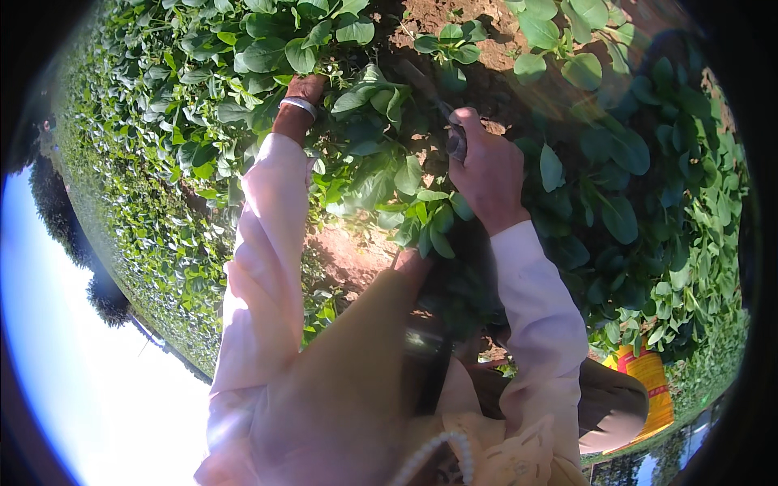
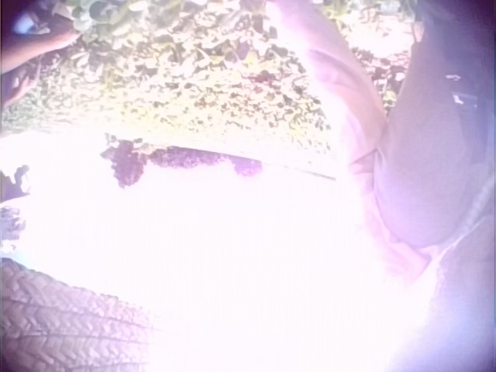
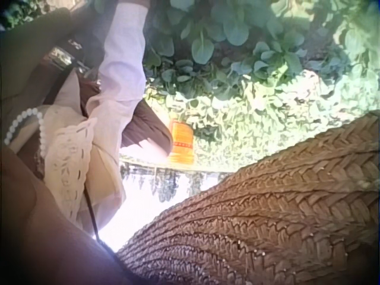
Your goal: The person cuts green leafy plants with a sickle and places them into a yellow bucket.
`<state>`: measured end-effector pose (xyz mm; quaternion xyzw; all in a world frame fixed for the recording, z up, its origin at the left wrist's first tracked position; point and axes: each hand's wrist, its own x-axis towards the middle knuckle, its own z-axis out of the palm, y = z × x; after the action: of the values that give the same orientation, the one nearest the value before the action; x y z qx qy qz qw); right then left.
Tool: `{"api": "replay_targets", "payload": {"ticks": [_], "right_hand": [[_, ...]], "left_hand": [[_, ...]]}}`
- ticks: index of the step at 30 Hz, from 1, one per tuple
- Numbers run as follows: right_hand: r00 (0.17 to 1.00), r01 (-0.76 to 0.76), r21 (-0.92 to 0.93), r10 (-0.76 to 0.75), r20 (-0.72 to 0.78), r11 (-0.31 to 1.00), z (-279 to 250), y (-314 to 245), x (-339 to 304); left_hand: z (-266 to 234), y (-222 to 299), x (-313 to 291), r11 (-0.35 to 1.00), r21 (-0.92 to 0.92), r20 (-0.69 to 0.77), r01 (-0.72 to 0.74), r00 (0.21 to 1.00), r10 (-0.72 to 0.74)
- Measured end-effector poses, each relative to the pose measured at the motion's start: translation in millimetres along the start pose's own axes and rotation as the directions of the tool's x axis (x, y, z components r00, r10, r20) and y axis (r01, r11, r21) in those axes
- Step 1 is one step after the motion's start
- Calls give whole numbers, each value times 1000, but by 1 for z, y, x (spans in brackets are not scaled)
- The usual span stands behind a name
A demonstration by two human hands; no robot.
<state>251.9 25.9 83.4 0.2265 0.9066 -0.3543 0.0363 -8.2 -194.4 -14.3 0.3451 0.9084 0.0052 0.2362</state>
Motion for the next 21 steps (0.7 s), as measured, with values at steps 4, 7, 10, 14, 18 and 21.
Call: {"api": "replay_targets", "payload": {"ticks": [4, 7, 10, 14, 18, 21], "right_hand": [[989, -13, -40, 19, 144, 999, -13, -1, 3], [993, -7, 34, 3, 115, 999, -12, 2, 6], [990, -41, -107, 55, 131, 993, 3, -12, 27], [998, 32, 276, -15, -63, 961, 16, -15, 39], [986, 60, 256, -18, -166, 965, 16, -9, 44], [989, 131, 150, -119, -87, 980, 41, -15, 69]], "left_hand": [[3, -10, -4, 996, -61, -4, 61, 998, -62], [15, -21, -4, 997, 19, -67, -76, 995, 77], [28, -23, 19, 901, -308, 94, 305, 952, -291], [49, -59, 5, -286, -944, 278, 167, 867, -413], [34, -18, 7, -266, -934, 341, 239, 819, -461], [34, -33, 7, -62, -979, 202, 194, 882, -426]]}}
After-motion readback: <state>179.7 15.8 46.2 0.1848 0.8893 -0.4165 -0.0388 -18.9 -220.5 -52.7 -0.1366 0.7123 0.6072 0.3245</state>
